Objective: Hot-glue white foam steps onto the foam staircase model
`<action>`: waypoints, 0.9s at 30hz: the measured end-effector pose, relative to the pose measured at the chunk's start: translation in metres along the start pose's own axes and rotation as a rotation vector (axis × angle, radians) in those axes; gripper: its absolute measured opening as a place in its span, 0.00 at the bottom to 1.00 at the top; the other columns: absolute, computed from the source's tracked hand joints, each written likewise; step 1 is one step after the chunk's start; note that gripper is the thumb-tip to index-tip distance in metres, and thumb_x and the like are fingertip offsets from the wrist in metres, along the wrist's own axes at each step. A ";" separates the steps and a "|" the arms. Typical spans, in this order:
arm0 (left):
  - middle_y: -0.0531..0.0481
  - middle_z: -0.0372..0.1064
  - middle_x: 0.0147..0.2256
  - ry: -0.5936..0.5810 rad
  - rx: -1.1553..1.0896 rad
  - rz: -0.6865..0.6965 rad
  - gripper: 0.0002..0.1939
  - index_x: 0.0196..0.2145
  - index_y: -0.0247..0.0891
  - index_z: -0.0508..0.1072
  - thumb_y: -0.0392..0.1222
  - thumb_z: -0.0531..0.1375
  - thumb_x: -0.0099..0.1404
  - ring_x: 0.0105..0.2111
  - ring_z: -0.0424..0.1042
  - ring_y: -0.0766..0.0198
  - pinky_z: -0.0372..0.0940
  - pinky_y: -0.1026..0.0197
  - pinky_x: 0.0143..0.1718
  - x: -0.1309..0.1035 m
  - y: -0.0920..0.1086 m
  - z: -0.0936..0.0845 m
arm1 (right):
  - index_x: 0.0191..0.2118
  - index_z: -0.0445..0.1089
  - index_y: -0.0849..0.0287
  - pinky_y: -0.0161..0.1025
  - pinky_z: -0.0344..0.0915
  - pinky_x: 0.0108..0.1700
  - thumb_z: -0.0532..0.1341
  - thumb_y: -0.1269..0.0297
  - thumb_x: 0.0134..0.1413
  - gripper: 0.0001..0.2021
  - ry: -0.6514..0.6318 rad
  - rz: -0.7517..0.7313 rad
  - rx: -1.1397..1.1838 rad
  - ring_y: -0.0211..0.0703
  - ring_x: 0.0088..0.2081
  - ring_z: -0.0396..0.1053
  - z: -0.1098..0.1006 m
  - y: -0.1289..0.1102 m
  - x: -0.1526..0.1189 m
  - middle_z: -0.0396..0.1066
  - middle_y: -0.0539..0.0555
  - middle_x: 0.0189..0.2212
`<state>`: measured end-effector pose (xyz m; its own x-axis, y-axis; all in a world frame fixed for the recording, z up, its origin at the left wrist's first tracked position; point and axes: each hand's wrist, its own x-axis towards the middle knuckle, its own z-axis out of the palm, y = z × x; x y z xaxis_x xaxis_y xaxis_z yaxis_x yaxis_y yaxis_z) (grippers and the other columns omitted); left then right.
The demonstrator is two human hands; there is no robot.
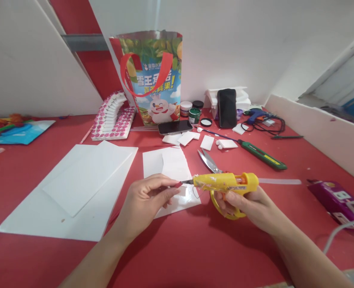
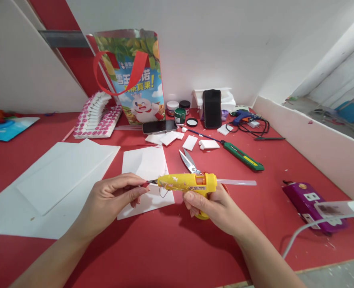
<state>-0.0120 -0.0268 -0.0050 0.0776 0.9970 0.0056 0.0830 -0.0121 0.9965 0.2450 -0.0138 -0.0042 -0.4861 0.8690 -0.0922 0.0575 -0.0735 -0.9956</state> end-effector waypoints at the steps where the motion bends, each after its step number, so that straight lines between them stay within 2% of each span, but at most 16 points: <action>1: 0.51 0.75 0.30 0.000 -0.002 0.001 0.02 0.31 0.41 0.83 0.38 0.68 0.60 0.21 0.68 0.71 0.68 0.67 0.24 0.000 0.000 0.000 | 0.28 0.68 0.60 0.34 0.56 0.24 0.62 0.46 0.61 0.21 -0.001 0.000 0.001 0.34 0.22 0.58 0.000 0.000 0.000 0.63 0.50 0.23; 10: 0.51 0.75 0.30 0.010 -0.022 -0.006 0.01 0.30 0.40 0.82 0.38 0.68 0.60 0.21 0.68 0.70 0.69 0.66 0.25 0.001 0.000 0.001 | 0.27 0.67 0.60 0.34 0.54 0.24 0.61 0.46 0.62 0.21 -0.018 0.007 0.025 0.34 0.22 0.56 0.002 -0.003 0.000 0.60 0.49 0.22; 20: 0.53 0.73 0.29 0.021 -0.040 -0.022 0.02 0.29 0.39 0.80 0.38 0.68 0.59 0.19 0.68 0.72 0.70 0.67 0.24 0.001 0.002 0.003 | 0.27 0.68 0.60 0.35 0.57 0.23 0.62 0.45 0.61 0.22 -0.002 -0.022 0.007 0.34 0.22 0.56 0.003 -0.003 0.001 0.61 0.49 0.22; 27: 0.55 0.71 0.27 0.026 -0.028 -0.039 0.02 0.29 0.38 0.79 0.38 0.68 0.59 0.20 0.69 0.72 0.70 0.68 0.25 0.001 0.003 0.002 | 0.28 0.68 0.61 0.35 0.57 0.25 0.62 0.44 0.60 0.23 0.016 0.016 0.006 0.33 0.22 0.56 0.002 0.001 -0.001 0.62 0.49 0.21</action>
<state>-0.0093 -0.0255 -0.0022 0.0489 0.9983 -0.0317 0.0577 0.0288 0.9979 0.2437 -0.0154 -0.0047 -0.4708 0.8756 -0.1078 0.0595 -0.0904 -0.9941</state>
